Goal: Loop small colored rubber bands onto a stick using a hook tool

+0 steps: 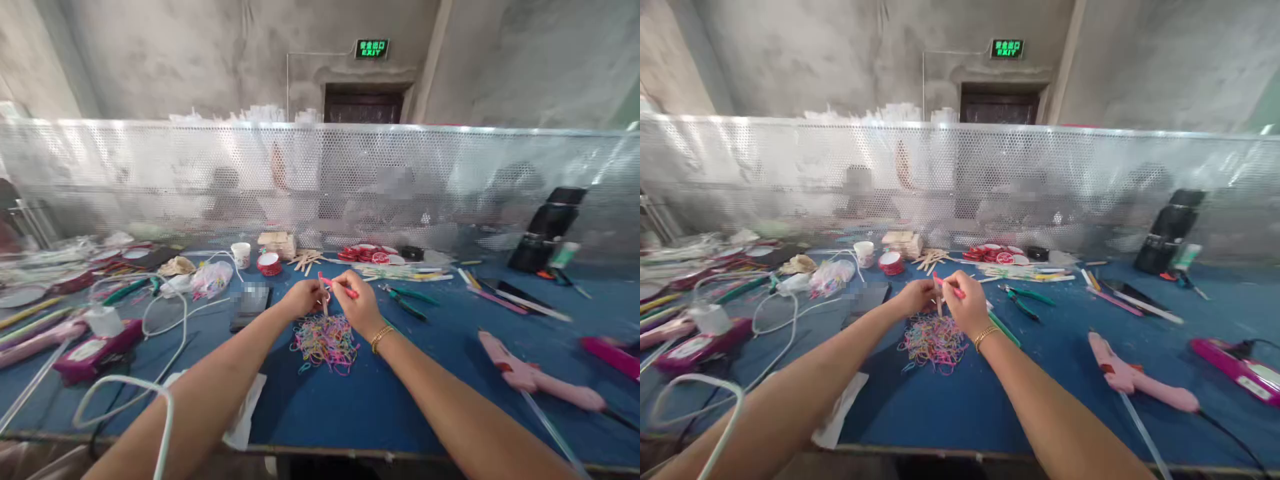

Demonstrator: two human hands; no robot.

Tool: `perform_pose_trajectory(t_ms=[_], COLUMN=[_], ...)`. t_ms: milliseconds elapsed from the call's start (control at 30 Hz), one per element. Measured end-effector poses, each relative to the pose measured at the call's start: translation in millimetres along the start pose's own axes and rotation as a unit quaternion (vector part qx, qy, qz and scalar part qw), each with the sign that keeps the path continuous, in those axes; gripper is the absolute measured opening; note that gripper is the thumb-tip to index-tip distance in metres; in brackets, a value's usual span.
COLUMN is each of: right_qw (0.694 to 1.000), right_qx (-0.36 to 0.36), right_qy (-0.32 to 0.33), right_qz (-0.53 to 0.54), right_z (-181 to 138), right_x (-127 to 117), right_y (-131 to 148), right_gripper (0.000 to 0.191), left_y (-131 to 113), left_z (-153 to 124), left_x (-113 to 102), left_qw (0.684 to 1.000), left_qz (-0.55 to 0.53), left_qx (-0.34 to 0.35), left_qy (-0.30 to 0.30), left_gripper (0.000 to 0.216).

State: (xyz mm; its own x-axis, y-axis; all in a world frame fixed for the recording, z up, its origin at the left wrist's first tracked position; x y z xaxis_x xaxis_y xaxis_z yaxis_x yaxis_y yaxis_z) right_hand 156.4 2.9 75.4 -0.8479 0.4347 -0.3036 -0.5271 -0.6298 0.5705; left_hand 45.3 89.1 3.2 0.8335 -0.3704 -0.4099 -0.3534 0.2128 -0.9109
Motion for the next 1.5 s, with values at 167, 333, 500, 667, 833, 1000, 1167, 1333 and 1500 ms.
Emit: perform_pose_trajectory(t_ms=[167,333,500,667,833,1000,1167,1333,1500], right_qw=[1.000,1.000,1.000,1.000,1.000,1.000,1.000,1.000,0.999], right_qx=[0.006,0.013,0.007,0.018,0.005,0.008,0.006,0.003,0.018], right_qy=[-0.004,-0.015,-0.002,-0.013,-0.003,-0.010,-0.012,0.000,-0.020], right_qz=[-0.014,-0.015,-0.006,-0.011,-0.004,-0.016,-0.014,-0.017,-0.021], right_z=[1.4,0.8,0.5,0.7,1.0,0.8,1.0,1.2,1.2], right_x=[-1.5,-4.6,-0.6,-3.0,-1.3,-3.4,-3.5,-1.0,-5.8], right_y=[-0.8,-0.7,1.4,-2.6,1.9,0.7,1.3,3.6,-0.7], right_gripper=[0.014,0.013,0.012,0.012,0.012,0.013,0.013,0.013,0.014], left_y=[-6.9,-6.9,-8.0,-5.9,-4.6,-7.1,-7.6,-7.2,-5.5], left_z=[-4.5,-8.7,-8.9,-7.5,-6.3,-7.7,-8.2,-7.1,-6.4], left_x=[-3.0,-3.2,-3.6,-4.0,-3.7,-3.7,-3.3,-3.7,-3.5], left_qw=[1.000,0.999,1.000,0.999,1.000,0.999,0.999,1.000,0.999], left_qz=[0.007,0.011,0.005,0.022,0.019,0.017,0.009,0.012,0.023], left_qx=[-0.004,-0.032,-0.029,-0.026,-0.022,-0.026,-0.028,-0.022,-0.032], left_qy=[-0.005,-0.007,-0.010,-0.010,-0.012,-0.014,-0.012,-0.013,-0.010], left_gripper=[0.014,0.013,0.015,0.014,0.014,0.013,0.013,0.014,0.015])
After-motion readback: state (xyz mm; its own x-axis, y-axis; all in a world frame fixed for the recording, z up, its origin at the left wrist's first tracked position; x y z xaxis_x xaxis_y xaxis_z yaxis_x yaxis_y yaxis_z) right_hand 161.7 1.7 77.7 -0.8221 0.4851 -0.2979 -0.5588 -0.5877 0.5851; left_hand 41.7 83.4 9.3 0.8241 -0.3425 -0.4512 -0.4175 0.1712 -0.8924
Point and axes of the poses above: each hand's wrist, its own z-axis towards the middle knuckle, its own x-axis out of the palm, y = z × x, the point moved 10 cm from there along z, towards the middle knuckle, and after that the axes turned 2 degrees about -y, right-handed, at the moved point
